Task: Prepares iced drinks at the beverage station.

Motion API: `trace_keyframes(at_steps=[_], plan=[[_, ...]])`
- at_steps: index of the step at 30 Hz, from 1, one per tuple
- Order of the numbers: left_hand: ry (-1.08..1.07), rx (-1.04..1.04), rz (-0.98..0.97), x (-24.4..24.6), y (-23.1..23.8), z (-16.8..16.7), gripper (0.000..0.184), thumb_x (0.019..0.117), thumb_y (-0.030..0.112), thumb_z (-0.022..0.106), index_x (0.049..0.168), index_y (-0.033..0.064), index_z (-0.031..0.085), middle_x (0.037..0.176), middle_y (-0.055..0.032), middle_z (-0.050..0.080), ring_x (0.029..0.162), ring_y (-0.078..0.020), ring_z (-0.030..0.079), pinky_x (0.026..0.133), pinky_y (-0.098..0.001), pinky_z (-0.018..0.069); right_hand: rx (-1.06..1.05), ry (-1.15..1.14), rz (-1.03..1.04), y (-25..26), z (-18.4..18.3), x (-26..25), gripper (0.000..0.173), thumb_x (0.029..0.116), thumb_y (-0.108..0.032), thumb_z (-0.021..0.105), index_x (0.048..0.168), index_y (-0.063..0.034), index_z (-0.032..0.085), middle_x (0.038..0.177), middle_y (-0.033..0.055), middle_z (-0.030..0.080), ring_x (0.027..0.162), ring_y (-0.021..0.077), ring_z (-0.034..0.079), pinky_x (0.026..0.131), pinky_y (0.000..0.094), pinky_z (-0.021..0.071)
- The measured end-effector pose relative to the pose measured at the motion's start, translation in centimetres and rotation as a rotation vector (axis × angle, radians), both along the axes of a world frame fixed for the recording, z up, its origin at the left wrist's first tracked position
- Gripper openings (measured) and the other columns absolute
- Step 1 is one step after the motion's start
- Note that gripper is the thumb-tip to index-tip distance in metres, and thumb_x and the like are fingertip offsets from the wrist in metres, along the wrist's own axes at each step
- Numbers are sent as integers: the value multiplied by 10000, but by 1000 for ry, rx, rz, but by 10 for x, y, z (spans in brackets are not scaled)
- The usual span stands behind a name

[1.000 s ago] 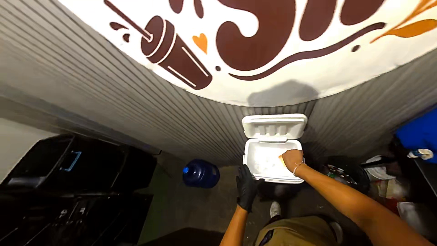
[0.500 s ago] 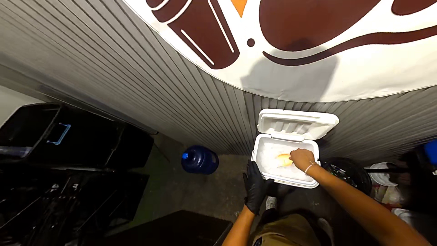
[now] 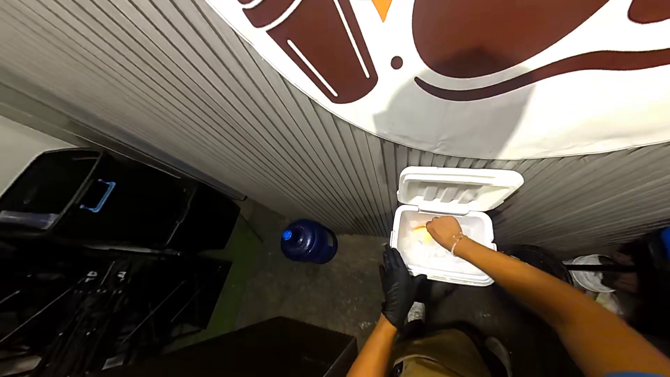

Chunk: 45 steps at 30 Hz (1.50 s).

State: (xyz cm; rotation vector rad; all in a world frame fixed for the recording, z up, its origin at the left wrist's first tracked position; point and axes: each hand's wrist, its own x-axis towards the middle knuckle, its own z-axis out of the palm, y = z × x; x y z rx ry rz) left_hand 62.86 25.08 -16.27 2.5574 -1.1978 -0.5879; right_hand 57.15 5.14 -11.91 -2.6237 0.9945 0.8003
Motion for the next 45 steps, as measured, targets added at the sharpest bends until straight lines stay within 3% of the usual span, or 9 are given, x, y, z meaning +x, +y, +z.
trace_keyframes(at_steps=[4, 9, 12, 16, 24, 28, 34, 39, 45], plan=[[28, -20, 11, 1, 2, -1, 1140, 795, 618, 737, 1592, -33, 247, 1691, -206, 141, 1553, -317, 222, 1212, -527, 278, -2, 90, -38, -4, 18, 0, 310, 1051, -42, 412, 1122, 102, 678, 1167, 306, 666, 1121, 478, 641, 874, 632, 514], [33, 7, 16, 1, 1, 0, 1157, 785, 628, 741, 1594, -31, 241, 1699, -182, 130, 1553, -308, 220, 1204, -527, 285, 119, 95, 0, 24, -54, 14, 296, 1019, 3, 434, 1161, 87, 679, 1251, 293, 651, 1192, 474, 615, 943, 647, 494], [40, 22, 13, 3, 3, 3, 1154, 790, 619, 745, 1599, -24, 232, 1704, -170, 118, 1558, -295, 209, 1204, -535, 279, 154, 78, -29, 8, -65, 6, 317, 1053, -178, 495, 1166, 45, 691, 1253, 283, 657, 1206, 471, 612, 967, 659, 484], [22, 0, 20, 1, 1, -3, 1151, 773, 627, 746, 1594, -15, 258, 1695, -182, 150, 1552, -296, 230, 1200, -523, 297, 219, -15, -94, -34, -75, -39, 504, 1069, -452, 457, 1158, -23, 707, 1205, 266, 684, 1196, 461, 625, 968, 686, 472], [36, -47, 0, 1, 7, -7, 1131, 795, 607, 744, 1585, -41, 257, 1690, -214, 136, 1545, -315, 244, 1199, -506, 310, 373, -163, -241, 10, -117, -39, 453, 1078, -434, 430, 1226, -105, 705, 1227, 195, 700, 1208, 400, 637, 998, 650, 478], [28, -37, -12, 4, 5, -5, 1145, 787, 627, 739, 1586, -38, 259, 1689, -213, 140, 1544, -315, 244, 1196, -510, 311, 411, -234, -174, -3, -96, -55, 456, 1082, -437, 426, 1197, -95, 705, 1184, 197, 708, 1171, 395, 648, 993, 634, 473], [49, -61, -15, 5, 8, -5, 1143, 804, 626, 725, 1597, -31, 231, 1691, -206, 144, 1547, -323, 236, 1207, -540, 278, 527, -357, -356, 8, -109, -64, 463, 1072, -426, 473, 1154, -34, 707, 1104, 220, 705, 1050, 378, 673, 969, 600, 487], [37, -95, -20, 6, 11, -9, 1142, 798, 659, 709, 1596, -16, 249, 1690, -191, 165, 1539, -308, 261, 1198, -545, 292, 412, -403, -403, -5, -77, -82, 508, 1062, -498, 464, 1167, -66, 710, 1139, 203, 709, 1117, 372, 662, 994, 606, 477], [33, -122, -41, 8, 12, -12, 1154, 787, 687, 694, 1593, -15, 259, 1686, -191, 182, 1539, -312, 259, 1193, -561, 289, 430, -610, -571, -1, -50, -105, 449, 1072, -439, 488, 1128, -47, 700, 941, 143, 691, 840, 253, 659, 842, 479, 528]])
